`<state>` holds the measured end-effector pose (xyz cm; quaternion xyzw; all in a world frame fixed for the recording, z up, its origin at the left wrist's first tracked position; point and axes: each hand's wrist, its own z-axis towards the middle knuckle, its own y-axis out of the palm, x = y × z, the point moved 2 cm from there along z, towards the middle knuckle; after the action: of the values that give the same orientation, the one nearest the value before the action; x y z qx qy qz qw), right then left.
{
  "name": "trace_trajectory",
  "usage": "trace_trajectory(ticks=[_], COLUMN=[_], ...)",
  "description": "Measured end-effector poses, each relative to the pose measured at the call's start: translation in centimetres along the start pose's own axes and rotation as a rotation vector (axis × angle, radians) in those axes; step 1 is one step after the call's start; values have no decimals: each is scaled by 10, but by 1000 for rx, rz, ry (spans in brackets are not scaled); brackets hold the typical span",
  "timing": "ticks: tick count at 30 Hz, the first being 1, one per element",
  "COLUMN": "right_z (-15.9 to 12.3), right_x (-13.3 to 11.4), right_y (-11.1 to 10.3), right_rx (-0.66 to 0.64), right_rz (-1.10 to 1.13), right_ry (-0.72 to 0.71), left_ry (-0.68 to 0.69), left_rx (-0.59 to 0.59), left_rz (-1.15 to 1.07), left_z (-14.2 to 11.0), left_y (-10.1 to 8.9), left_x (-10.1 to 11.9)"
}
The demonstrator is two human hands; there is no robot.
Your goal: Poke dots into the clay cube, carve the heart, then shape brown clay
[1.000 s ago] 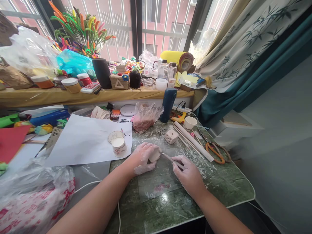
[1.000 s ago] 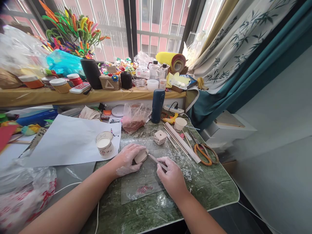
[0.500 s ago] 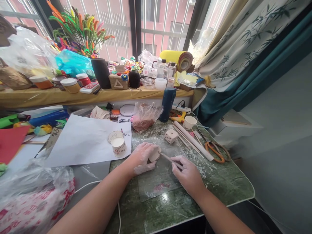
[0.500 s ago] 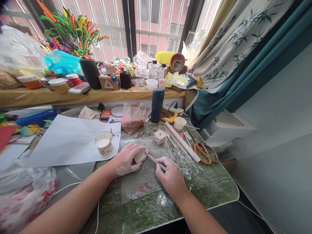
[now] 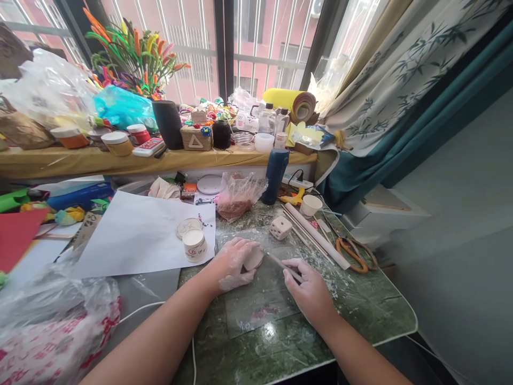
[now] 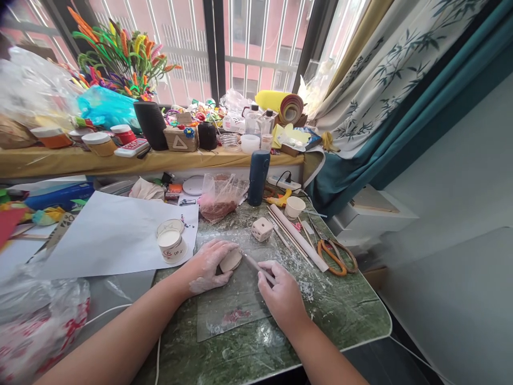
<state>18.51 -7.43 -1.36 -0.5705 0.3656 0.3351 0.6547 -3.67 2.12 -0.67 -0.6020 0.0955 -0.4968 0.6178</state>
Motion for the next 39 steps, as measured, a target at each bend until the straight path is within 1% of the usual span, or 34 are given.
trace_trajectory(ticks=[4,5,8,9,14,19,21,24,27,30,33,35,37,39], right_z=[-1,-1,-1,0,0,-1,-2,-3,-4,-3,-1,1,2,3], right_x=[-3,-3,5,8,20,18,16,12,10,16,29,39,48,55], right_y=[0,0,-2,-2,1,3,4,3,0,-5,-8,-9,-9,-9], right_rx=[-93,-82,19,35,29,15,5,-5,-50,-100,-78,-55,-42,-62], right_rz=[24,37,80,87,100,93,96,135,225,361,553,691,791,826], right_ry=[-19,-12,36,43,37,40,32,31,39,79,158,209,246,273], left_ry=[-5,-5,-10,-11,-2,-30,-41,-30,53,137,207,246,226,203], left_rx=[11,11,1,-7,-67,-113,-94,-27,-1,17,42,93,136,155], left_rz=[0,-1,3,8,63,109,101,76,52,48,57,62,83,102], left_z=[0,0,0,0,-1,-1,-1,1,1,0,-3,-4,-4,-4], left_y=[1,0,-1,-2,-6,-7,-8,-11,-15,-16,-13,-8,-2,4], left_x=[-1,-1,0,0,4,10,12,14,13,14,17,19,20,18])
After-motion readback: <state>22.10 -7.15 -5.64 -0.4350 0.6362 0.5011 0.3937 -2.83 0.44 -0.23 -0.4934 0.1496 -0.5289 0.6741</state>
